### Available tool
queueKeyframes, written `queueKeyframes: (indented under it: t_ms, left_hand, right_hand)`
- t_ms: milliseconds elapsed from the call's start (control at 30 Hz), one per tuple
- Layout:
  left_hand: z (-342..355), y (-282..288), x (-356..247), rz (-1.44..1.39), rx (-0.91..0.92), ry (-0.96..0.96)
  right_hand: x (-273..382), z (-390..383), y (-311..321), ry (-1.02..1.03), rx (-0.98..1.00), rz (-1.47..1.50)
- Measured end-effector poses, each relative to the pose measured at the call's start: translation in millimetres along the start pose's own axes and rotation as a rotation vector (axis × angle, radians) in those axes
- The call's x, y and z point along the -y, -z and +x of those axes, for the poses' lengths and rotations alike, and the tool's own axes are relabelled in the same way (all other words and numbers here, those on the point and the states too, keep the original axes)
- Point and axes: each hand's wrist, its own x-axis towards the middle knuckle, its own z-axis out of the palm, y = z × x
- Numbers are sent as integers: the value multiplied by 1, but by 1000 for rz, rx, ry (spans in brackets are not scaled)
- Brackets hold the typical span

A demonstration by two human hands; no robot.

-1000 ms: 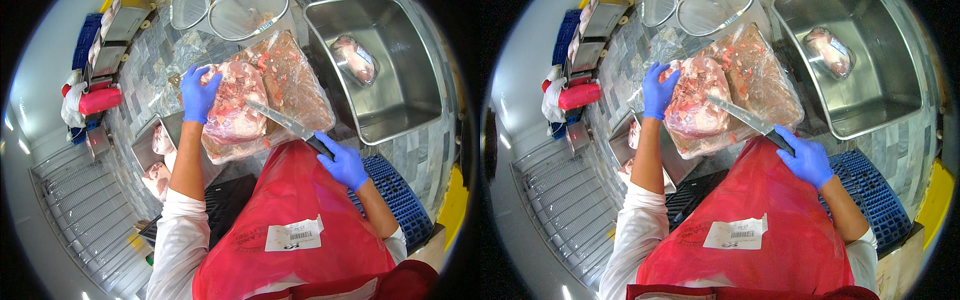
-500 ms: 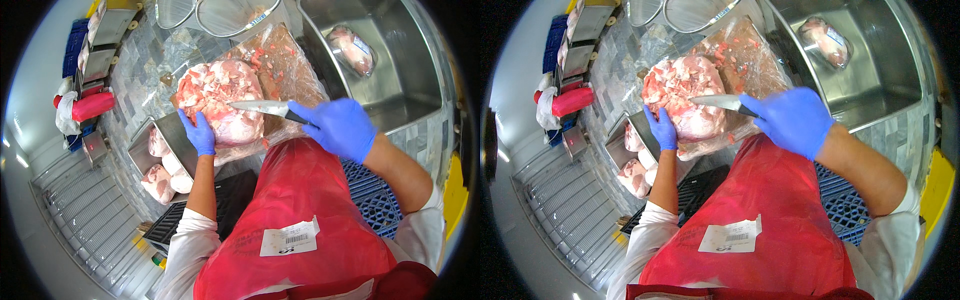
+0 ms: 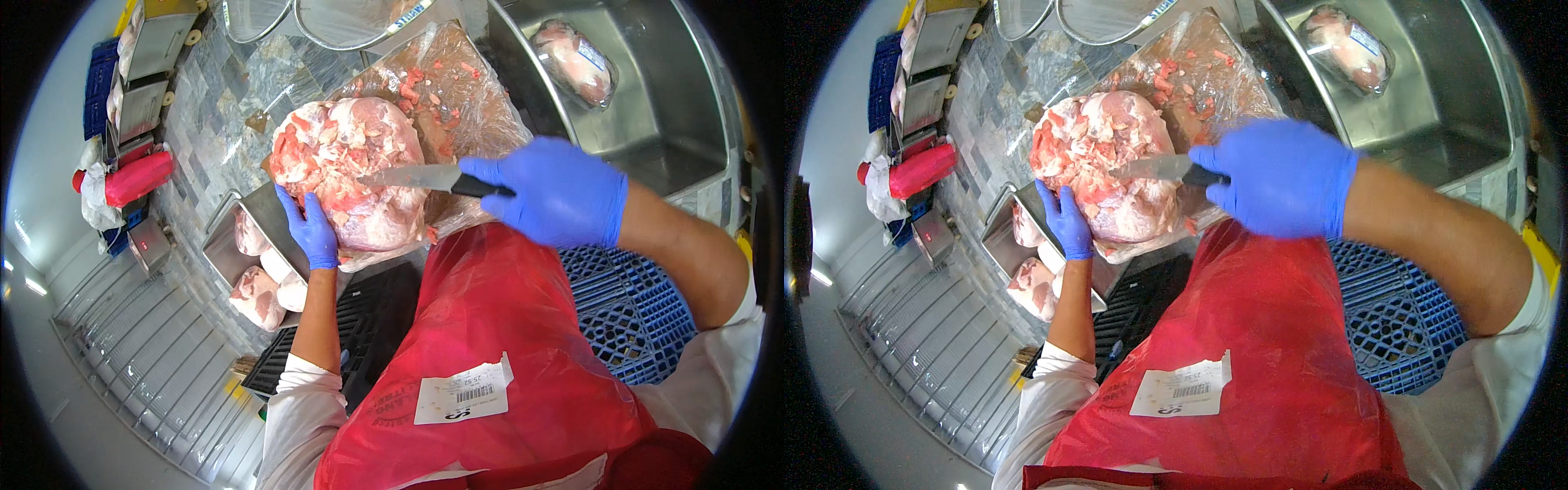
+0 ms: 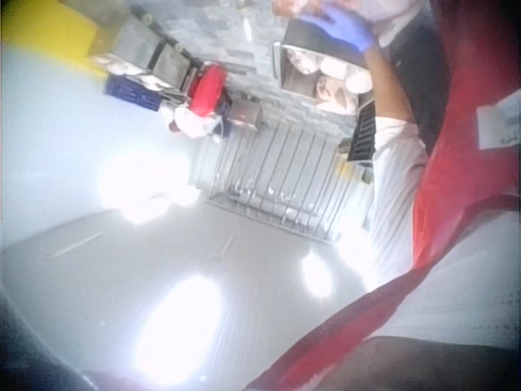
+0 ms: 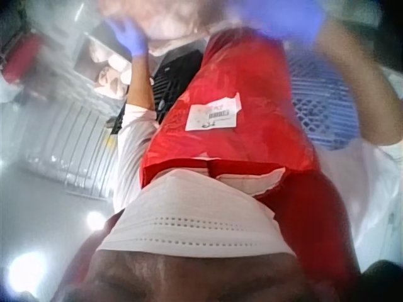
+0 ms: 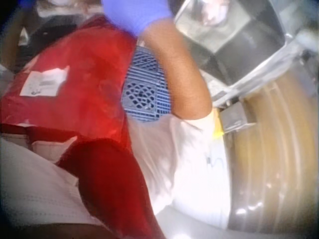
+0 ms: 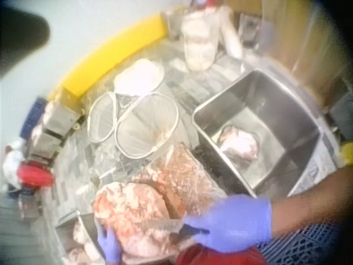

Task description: The person uses a knife to trim fat and connective tissue from a large piece of raw meat on a cutting board. They repeatedly cut and remove sections of fat, placing them aside while continuing to work on the main piece.

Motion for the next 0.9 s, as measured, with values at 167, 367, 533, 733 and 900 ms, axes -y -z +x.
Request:
queueKeyframes:
  t_ms: [167,367,533,733,900]
  left_hand:
    - [6,4,1,-33,35,-5]
    - [12,10,2,-7,85,-26]
    - [12,7,1,-7,77,-56]
    - [13,7,3,17,49,-98]
    - [3,10,5,39,64,-122]
  right_hand:
    - [23,-22,-18,-144,27,280]
    - [-1,-30,-26,-131,-6,586]
    - [8,-5,6,-571,306,960]
    - [48,24,46,-836,468,832]
    - [71,31,1,-827,332,773]
